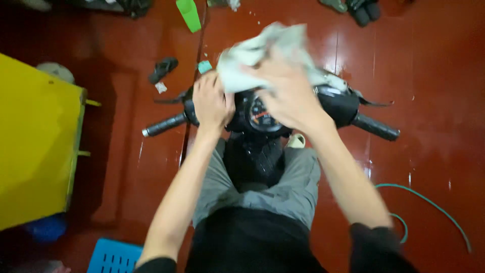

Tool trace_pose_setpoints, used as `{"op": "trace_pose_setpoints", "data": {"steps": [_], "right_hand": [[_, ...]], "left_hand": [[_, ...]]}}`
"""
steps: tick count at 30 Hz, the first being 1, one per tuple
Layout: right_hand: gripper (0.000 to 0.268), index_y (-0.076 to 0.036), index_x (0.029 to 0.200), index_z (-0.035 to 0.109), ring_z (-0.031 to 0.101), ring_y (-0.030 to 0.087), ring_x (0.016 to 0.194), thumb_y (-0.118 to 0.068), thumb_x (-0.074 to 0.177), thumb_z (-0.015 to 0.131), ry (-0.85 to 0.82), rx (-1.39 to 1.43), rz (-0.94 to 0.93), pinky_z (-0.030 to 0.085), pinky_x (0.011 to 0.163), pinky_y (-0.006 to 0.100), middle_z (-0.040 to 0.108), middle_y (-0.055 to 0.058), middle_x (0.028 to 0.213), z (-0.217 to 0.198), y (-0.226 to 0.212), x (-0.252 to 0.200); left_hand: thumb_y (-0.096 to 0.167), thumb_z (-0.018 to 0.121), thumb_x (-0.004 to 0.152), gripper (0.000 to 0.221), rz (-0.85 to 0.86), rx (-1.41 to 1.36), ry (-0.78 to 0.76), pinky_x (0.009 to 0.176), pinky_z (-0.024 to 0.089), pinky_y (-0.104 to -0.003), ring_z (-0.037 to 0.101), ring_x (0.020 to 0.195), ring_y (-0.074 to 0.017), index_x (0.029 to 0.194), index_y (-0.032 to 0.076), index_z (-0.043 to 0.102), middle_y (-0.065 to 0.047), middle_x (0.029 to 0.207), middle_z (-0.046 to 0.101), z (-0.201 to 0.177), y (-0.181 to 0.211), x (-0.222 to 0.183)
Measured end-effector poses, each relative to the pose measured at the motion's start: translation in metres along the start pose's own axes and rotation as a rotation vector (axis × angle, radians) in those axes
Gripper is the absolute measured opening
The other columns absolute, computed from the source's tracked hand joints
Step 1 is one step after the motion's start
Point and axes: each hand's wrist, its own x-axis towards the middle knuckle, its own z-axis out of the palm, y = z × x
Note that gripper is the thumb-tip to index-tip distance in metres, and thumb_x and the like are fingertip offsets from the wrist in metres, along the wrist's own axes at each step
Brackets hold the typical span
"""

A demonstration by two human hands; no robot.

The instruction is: The person wipes the handlebars, dashboard, and front body of a black scooter using a white cloth. The person folds the cloth and continues wiping different sections of the scooter's front area.

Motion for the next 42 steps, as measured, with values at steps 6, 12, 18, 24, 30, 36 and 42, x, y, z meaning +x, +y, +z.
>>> {"op": "trace_pose_setpoints", "data": {"steps": [6, 12, 18, 24, 30, 36, 42], "right_hand": [[0.055, 0.001, 0.105, 0.069, 0.068, 0.045, 0.08, -0.047, 0.104, 0.04, -0.73, -0.059, 0.319, 0.053, 0.077, 0.055, 0.073, 0.022, 0.101, 0.057, 0.088, 0.068], [0.076, -0.006, 0.156, 0.038, 0.035, 0.032, 0.15, -0.053, 0.097, 0.041, -1.073, 0.084, 0.725, 0.028, 0.123, 0.05, 0.031, 0.01, 0.167, 0.069, 0.118, 0.119], [0.076, -0.013, 0.156, 0.043, 0.036, 0.039, 0.149, -0.056, 0.094, 0.047, -1.044, 0.099, 0.887, 0.031, 0.118, 0.059, 0.033, 0.013, 0.165, 0.068, 0.121, 0.132], [0.067, -0.016, 0.148, 0.056, 0.04, 0.03, 0.147, -0.053, 0.093, 0.043, -1.033, 0.177, 0.798, 0.029, 0.12, 0.057, 0.043, 0.005, 0.162, 0.101, 0.159, 0.126], [0.071, 0.001, 0.133, 0.067, 0.058, 0.038, 0.129, -0.054, 0.092, 0.05, -0.988, 0.049, 0.665, 0.04, 0.112, 0.056, 0.059, 0.019, 0.145, 0.114, 0.163, 0.124], [0.048, -0.01, 0.132, 0.068, 0.061, 0.037, 0.12, -0.039, 0.098, 0.05, -0.82, 0.018, 0.554, 0.045, 0.103, 0.052, 0.065, 0.013, 0.135, 0.115, 0.18, 0.117], [0.033, -0.009, 0.101, 0.079, 0.069, 0.028, 0.092, -0.033, 0.104, 0.057, -0.563, 0.14, 0.399, 0.053, 0.09, 0.042, 0.076, 0.007, 0.101, 0.129, 0.215, 0.102]], "left_hand": [[0.03, 0.053, 0.097, 0.035, -0.128, -0.055, 0.065, 0.098, 0.044, -0.044, 0.057, 0.112, -0.0348, 0.114, 0.002, 0.063, -0.014, 0.119, 0.065, -0.017, 0.02, 0.0], [0.027, 0.055, 0.092, 0.029, -0.151, -0.093, 0.021, 0.092, 0.043, -0.042, 0.056, 0.103, -0.0328, 0.109, 0.005, 0.061, -0.012, 0.109, 0.063, -0.027, 0.025, 0.006], [0.03, 0.053, 0.094, 0.032, -0.167, -0.094, 0.021, 0.092, 0.044, -0.04, 0.058, 0.104, -0.0317, 0.109, 0.003, 0.061, -0.012, 0.111, 0.065, -0.025, 0.025, 0.007], [0.028, 0.055, 0.093, 0.031, -0.173, -0.102, 0.017, 0.094, 0.044, -0.041, 0.059, 0.104, -0.0323, 0.109, 0.003, 0.062, -0.012, 0.111, 0.065, -0.025, 0.025, 0.007], [0.028, 0.056, 0.092, 0.033, -0.188, -0.112, -0.001, 0.093, 0.044, -0.041, 0.059, 0.104, -0.0331, 0.11, 0.002, 0.061, -0.013, 0.111, 0.066, -0.024, 0.023, 0.005], [0.031, 0.055, 0.092, 0.034, -0.182, -0.102, 0.023, 0.092, 0.045, -0.041, 0.059, 0.101, -0.0319, 0.109, 0.002, 0.061, -0.012, 0.108, 0.066, -0.022, 0.022, 0.005], [0.032, 0.054, 0.093, 0.034, -0.173, -0.084, 0.039, 0.091, 0.045, -0.041, 0.059, 0.1, -0.0319, 0.11, 0.003, 0.061, -0.011, 0.107, 0.066, -0.018, 0.02, 0.003]]}}
